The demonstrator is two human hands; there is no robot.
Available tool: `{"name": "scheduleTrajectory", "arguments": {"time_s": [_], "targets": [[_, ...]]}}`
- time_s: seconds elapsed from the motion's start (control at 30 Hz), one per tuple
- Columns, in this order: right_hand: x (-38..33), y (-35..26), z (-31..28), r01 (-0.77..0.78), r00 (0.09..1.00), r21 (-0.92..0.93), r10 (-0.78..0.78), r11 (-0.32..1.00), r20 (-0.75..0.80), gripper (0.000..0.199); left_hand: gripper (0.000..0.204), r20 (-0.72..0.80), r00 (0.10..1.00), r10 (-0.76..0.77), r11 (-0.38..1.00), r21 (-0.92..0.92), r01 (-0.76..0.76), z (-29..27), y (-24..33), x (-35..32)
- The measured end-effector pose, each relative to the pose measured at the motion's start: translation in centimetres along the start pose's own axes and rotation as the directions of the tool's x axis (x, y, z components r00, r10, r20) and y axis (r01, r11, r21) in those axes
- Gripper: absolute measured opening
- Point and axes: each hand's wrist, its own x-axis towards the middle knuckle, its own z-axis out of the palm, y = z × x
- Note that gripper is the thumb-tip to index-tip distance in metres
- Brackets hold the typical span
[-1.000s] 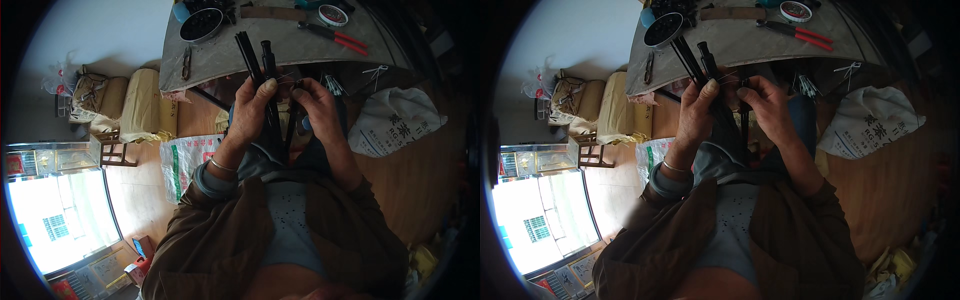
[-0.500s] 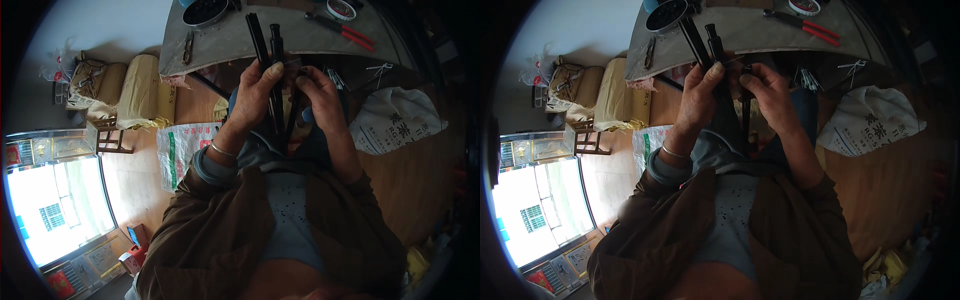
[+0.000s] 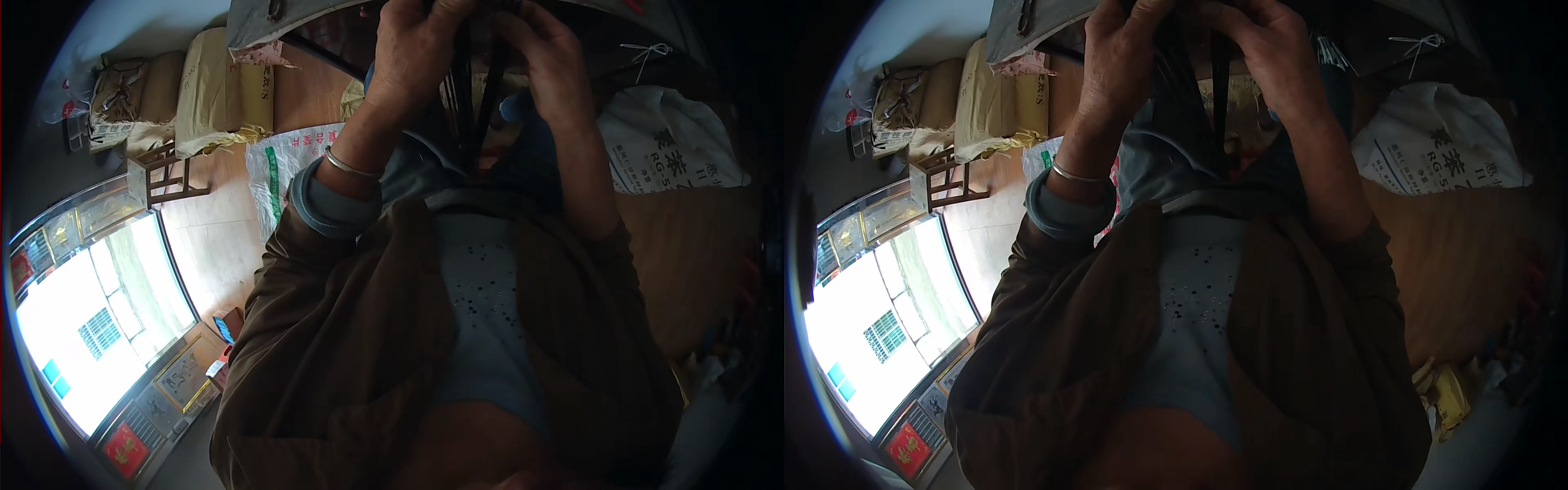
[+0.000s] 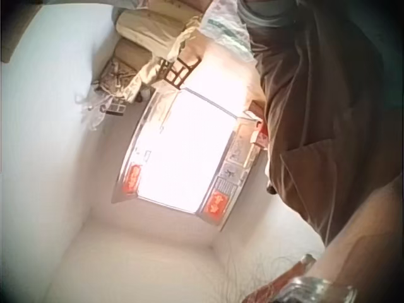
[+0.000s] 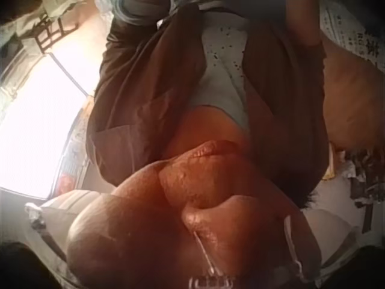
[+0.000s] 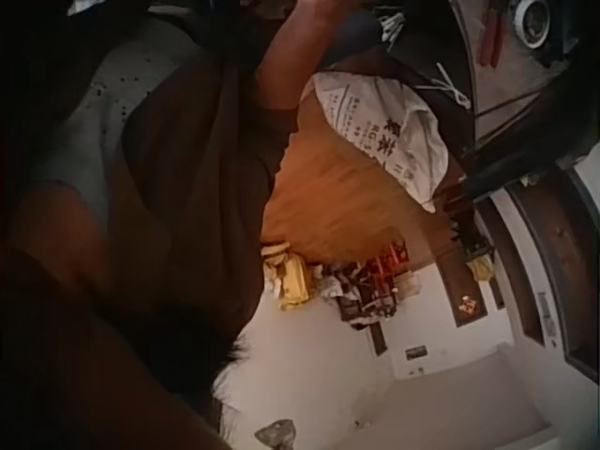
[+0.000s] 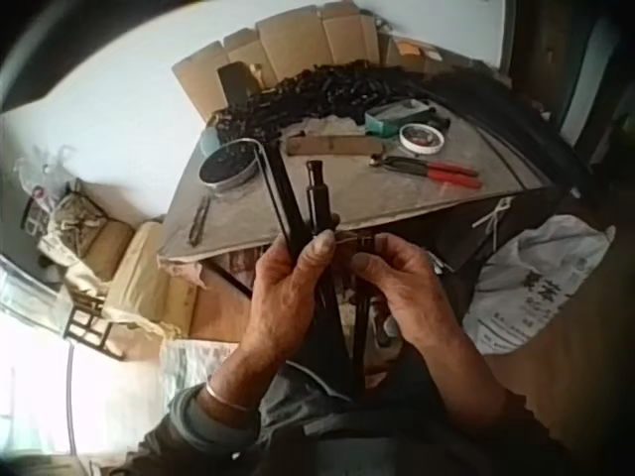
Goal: The recorder is assembling fan-like bundles of black rods and securing them with connectors.
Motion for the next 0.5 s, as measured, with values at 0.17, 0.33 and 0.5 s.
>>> {"name": "scheduleTrajectory", "arguments": {"time_s": [0.17, 0.33, 0.5], "targets": [[5.5, 3.6, -2.3, 0.090, 0.944, 0.385, -0.202, 0.918, 0.259, 0.015, 0.027, 0.109, 0.989, 0.102, 0.987, 0.109, -0.114, -0.6, -2.8, 3.5], [3.3, 0.8, -1.9, -0.027, 0.998, 0.036, 0.025, 0.999, 0.060, 0.021, 0.028, 0.159, 0.981, -0.108, 0.966, -0.218, 0.142, -0.4, -0.2, 3.3], [2.7, 1.8, -1.0, -0.092, 0.995, 0.083, 0.089, 0.992, 0.034, 0.020, 0.028, 0.144, 0.984, -0.101, 0.930, -0.336, 0.145, -0.7, -1.0, 2.6]]}}
